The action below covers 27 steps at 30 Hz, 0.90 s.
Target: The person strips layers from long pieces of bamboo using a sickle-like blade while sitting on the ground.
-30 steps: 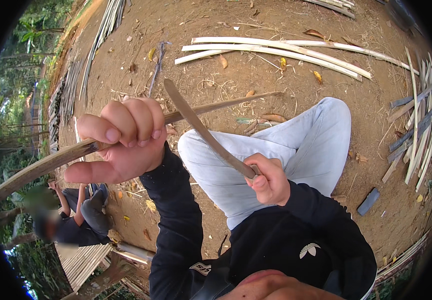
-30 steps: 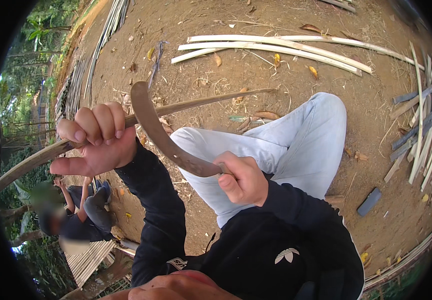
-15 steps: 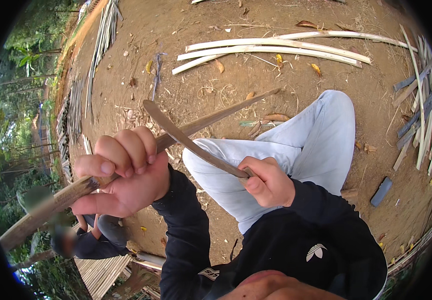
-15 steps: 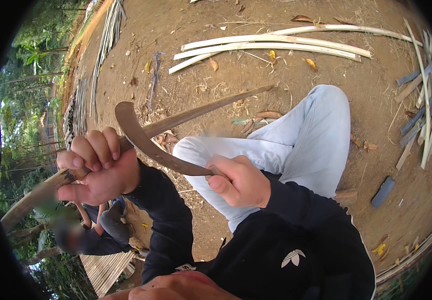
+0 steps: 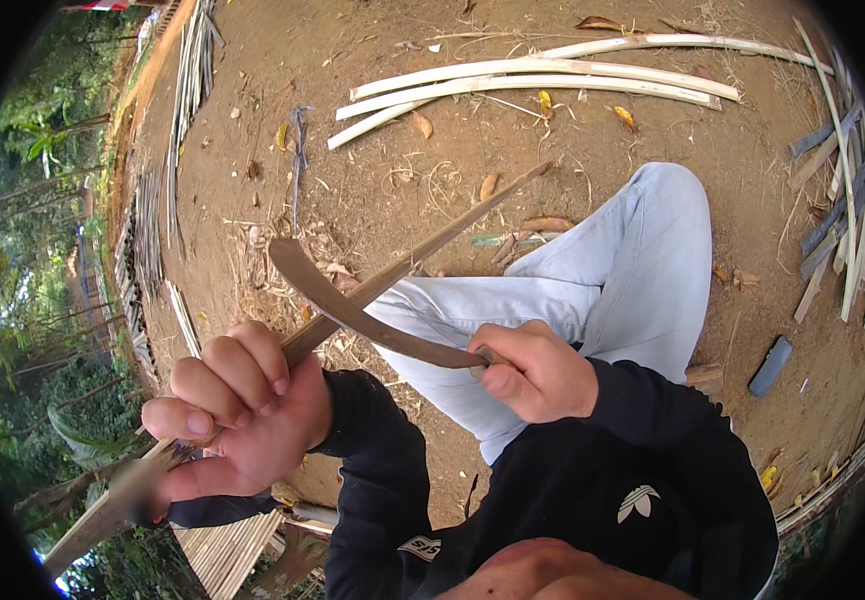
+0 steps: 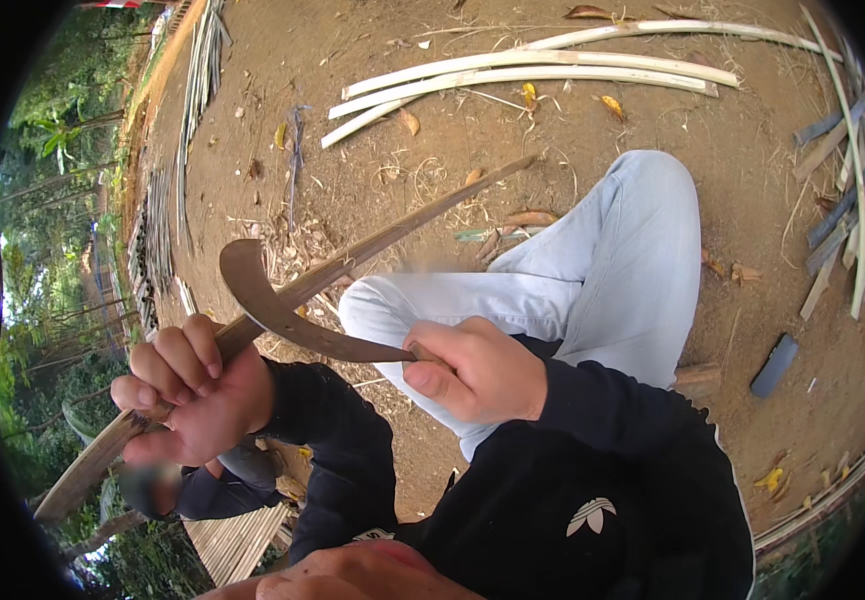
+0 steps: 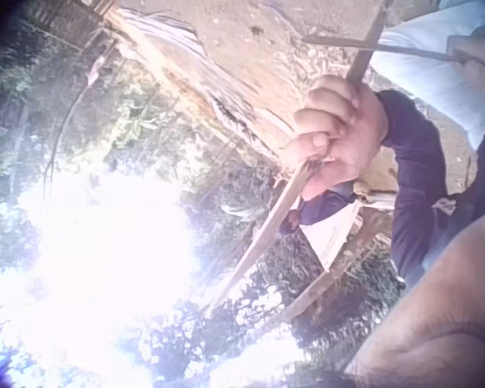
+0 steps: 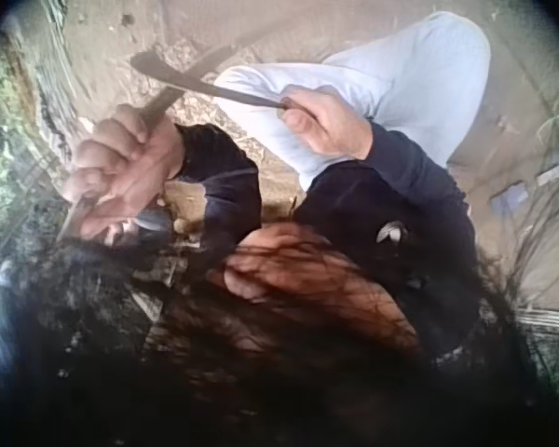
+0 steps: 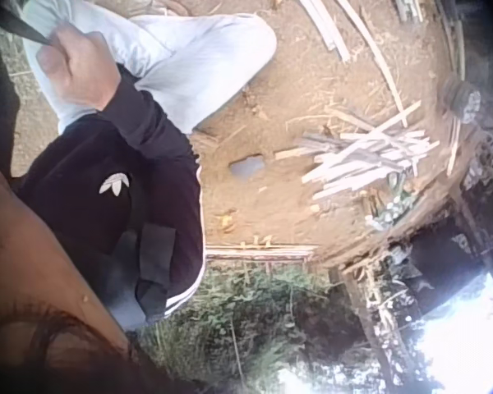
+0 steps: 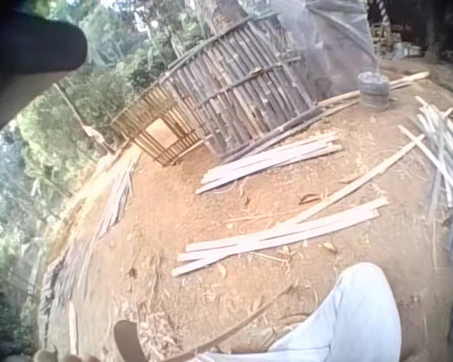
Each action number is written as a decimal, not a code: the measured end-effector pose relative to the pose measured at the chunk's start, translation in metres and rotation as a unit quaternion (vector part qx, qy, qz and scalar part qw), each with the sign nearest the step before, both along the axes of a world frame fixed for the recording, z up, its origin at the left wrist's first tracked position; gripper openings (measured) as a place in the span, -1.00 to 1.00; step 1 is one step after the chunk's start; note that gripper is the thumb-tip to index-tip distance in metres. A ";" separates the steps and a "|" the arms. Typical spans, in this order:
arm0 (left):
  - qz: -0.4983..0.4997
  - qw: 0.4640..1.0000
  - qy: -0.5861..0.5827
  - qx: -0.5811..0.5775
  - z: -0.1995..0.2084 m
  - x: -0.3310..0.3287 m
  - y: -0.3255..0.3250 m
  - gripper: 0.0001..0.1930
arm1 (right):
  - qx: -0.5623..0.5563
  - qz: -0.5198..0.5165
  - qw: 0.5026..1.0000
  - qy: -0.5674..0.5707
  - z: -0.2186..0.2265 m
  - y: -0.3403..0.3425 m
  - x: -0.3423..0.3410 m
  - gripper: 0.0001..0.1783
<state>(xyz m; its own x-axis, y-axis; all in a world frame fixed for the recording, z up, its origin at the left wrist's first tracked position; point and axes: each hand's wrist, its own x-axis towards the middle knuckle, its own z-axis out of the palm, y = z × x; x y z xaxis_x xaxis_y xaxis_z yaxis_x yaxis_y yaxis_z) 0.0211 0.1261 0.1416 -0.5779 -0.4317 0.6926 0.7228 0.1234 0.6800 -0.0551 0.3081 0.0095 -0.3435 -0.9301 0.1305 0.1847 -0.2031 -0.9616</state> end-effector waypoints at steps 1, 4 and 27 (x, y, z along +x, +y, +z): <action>0.004 1.000 0.006 -0.011 0.004 -0.001 0.003 -0.48 | 0.012 -0.021 1.000 0.006 -0.008 -0.004 -0.002 -0.51; 0.006 1.000 -0.001 0.000 0.003 0.001 0.000 -0.48 | 0.058 -0.063 0.995 0.047 -0.030 -0.016 -0.011 -0.52; 0.024 1.000 -0.007 0.011 0.004 0.001 -0.006 -0.44 | 0.106 -0.093 0.986 0.088 -0.029 -0.018 -0.020 -0.53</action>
